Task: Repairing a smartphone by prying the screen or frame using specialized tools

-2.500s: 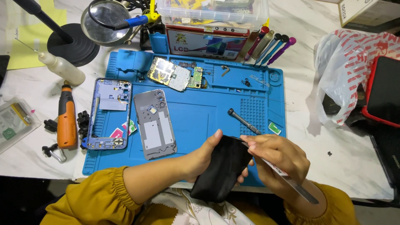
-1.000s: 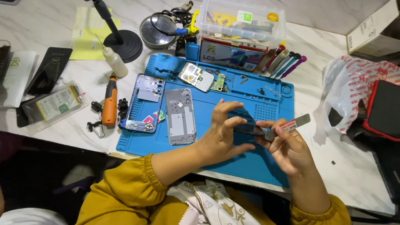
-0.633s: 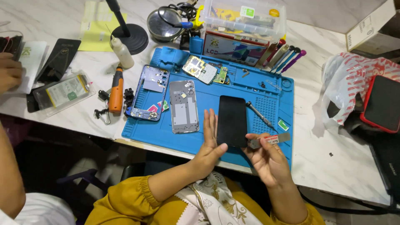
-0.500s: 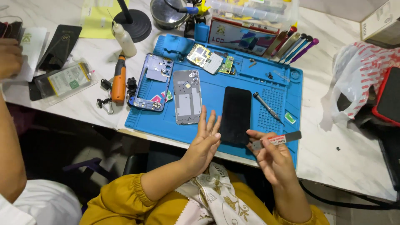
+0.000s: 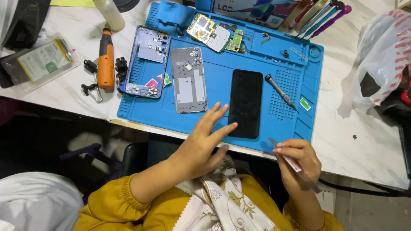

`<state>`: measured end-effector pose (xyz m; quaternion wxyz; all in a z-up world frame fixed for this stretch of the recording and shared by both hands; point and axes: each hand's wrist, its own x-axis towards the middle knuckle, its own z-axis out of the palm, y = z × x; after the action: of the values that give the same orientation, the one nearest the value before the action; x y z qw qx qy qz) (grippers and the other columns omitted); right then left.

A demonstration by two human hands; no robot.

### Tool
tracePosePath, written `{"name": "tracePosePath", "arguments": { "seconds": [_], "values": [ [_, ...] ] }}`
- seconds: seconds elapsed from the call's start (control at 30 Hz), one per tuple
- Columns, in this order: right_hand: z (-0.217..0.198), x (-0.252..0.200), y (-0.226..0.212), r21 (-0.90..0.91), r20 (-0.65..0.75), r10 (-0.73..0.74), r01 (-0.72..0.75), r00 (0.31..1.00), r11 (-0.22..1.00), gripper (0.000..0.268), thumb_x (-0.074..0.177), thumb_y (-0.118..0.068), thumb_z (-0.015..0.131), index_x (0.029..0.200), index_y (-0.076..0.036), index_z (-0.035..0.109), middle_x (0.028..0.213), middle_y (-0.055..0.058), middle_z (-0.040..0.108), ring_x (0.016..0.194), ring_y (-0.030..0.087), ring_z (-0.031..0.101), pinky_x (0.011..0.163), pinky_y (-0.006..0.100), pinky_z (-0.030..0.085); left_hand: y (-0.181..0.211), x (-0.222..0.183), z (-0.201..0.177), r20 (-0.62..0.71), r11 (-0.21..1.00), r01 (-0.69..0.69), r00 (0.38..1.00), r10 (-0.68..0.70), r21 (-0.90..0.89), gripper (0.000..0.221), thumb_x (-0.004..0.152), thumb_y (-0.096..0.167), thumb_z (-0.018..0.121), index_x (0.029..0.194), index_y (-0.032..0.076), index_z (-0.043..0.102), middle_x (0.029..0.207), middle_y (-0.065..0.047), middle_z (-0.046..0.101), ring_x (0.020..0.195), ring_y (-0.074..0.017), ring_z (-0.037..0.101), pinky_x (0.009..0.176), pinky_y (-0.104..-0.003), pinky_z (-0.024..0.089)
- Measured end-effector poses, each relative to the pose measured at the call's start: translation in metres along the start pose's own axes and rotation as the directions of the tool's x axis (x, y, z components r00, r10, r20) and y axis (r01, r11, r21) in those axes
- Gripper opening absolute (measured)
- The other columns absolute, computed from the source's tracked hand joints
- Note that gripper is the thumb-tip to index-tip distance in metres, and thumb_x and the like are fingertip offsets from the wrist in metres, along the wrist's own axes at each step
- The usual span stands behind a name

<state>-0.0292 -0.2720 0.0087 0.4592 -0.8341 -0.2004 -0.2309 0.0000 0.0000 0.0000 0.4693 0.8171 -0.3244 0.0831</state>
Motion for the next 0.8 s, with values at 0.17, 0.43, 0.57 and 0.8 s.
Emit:
{"name": "tracePosePath", "arguments": {
  "seconds": [0.17, 0.43, 0.57, 0.8],
  "values": [
    [0.017, -0.004, -0.003, 0.038, 0.063, -0.067, 0.065, 0.996, 0.997, 0.006, 0.091, -0.001, 0.071, 0.096, 0.0, 0.068, 0.102, 0.019, 0.073, 0.092, 0.027, 0.075, 0.085, 0.034, 0.062, -0.016, 0.014, 0.009, -0.057, 0.918, -0.139, 0.984, 0.171, 0.371, 0.029, 0.094, -0.001, 0.068, 0.123, 0.003, 0.066, 0.144, -0.02, 0.057, 0.141, -0.0415, 0.051, 0.121, -0.067, 0.028],
    [0.039, 0.003, 0.013, 0.277, 0.052, 0.226, -0.231, 0.973, 0.933, 0.019, 0.093, 0.003, 0.07, 0.104, -0.005, 0.057, 0.094, 0.018, 0.073, 0.092, 0.032, 0.079, 0.088, 0.038, 0.067, -0.022, 0.021, 0.005, 0.042, 0.901, -0.153, 0.988, 0.148, 0.406, 0.03, 0.1, 0.022, 0.068, 0.121, 0.0, 0.071, 0.137, -0.015, 0.068, 0.137, -0.0313, 0.059, 0.122, -0.067, 0.019],
    [0.046, 0.02, 0.011, 0.236, 0.123, 0.159, -0.184, 0.98, 0.954, 0.021, 0.09, 0.005, 0.074, 0.102, -0.003, 0.059, 0.095, 0.021, 0.074, 0.092, 0.031, 0.079, 0.087, 0.037, 0.068, -0.025, 0.021, 0.003, 0.037, 0.922, -0.149, 0.989, 0.146, 0.358, 0.027, 0.101, 0.016, 0.066, 0.122, -0.002, 0.069, 0.136, -0.017, 0.068, 0.134, -0.031, 0.061, 0.122, -0.064, 0.023],
    [0.044, 0.028, 0.013, 0.239, 0.227, 0.268, -0.32, 0.936, 0.917, 0.019, 0.09, 0.005, 0.073, 0.097, -0.004, 0.058, 0.093, 0.017, 0.075, 0.091, 0.027, 0.08, 0.088, 0.032, 0.066, -0.029, 0.021, 0.002, 0.045, 0.915, -0.173, 0.985, 0.169, 0.364, 0.024, 0.101, 0.011, 0.067, 0.121, -0.001, 0.069, 0.135, -0.016, 0.068, 0.133, -0.0306, 0.062, 0.12, -0.065, 0.028]
  ]
}}
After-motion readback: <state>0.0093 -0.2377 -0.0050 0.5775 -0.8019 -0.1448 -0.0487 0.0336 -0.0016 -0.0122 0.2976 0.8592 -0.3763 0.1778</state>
